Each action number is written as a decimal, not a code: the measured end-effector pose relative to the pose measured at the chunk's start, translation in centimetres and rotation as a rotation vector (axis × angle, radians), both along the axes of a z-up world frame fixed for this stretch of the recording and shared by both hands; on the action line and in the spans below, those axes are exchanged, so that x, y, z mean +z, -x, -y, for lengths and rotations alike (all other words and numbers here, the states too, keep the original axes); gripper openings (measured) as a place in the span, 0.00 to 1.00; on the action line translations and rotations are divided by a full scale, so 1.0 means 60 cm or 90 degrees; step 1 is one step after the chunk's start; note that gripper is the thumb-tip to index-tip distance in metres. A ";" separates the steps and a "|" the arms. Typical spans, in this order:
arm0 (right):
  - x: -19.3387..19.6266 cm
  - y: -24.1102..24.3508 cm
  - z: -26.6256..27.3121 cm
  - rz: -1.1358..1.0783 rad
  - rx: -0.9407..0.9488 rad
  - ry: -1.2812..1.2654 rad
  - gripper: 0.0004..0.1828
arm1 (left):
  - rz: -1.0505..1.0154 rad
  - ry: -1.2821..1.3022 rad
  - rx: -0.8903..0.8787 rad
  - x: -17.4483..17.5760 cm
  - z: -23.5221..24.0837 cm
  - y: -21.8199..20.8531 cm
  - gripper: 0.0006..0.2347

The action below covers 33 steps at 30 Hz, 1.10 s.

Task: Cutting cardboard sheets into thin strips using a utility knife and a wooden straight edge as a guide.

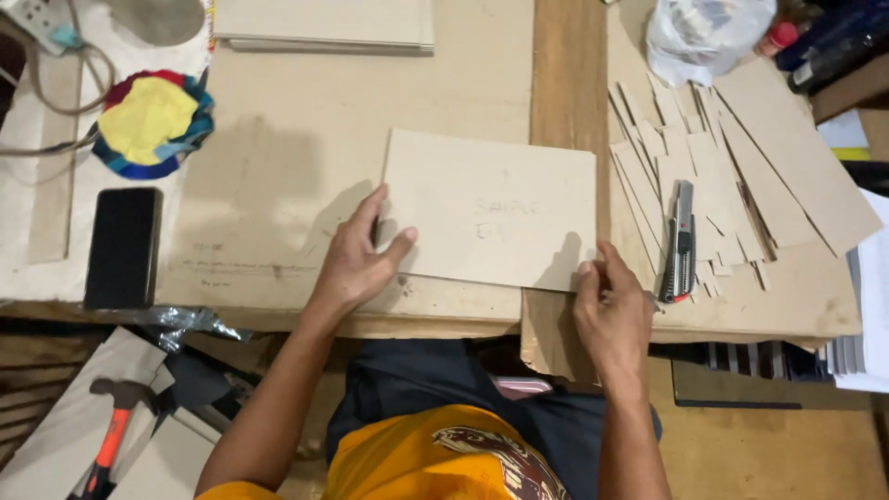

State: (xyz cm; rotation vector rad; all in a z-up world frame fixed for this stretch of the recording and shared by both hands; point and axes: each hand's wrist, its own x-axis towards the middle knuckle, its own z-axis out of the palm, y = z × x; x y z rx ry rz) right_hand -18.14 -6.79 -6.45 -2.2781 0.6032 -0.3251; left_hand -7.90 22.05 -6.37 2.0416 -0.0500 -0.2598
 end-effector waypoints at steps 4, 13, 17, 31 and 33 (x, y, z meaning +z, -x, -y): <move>-0.011 -0.004 0.012 0.037 -0.024 -0.041 0.23 | -0.064 0.020 0.009 0.016 0.000 0.001 0.35; -0.043 0.006 0.074 0.098 -0.098 -0.341 0.35 | -0.073 0.353 0.090 -0.017 -0.017 -0.016 0.35; -0.077 0.006 0.102 0.140 -0.125 -0.594 0.29 | -0.172 0.522 0.177 -0.062 -0.007 -0.016 0.28; -0.067 0.018 0.088 0.327 -0.177 -0.777 0.26 | -0.206 0.796 0.305 0.014 0.033 -0.071 0.25; -0.068 0.022 0.085 0.323 -0.207 -0.781 0.29 | -0.271 0.682 0.435 0.017 0.045 -0.090 0.20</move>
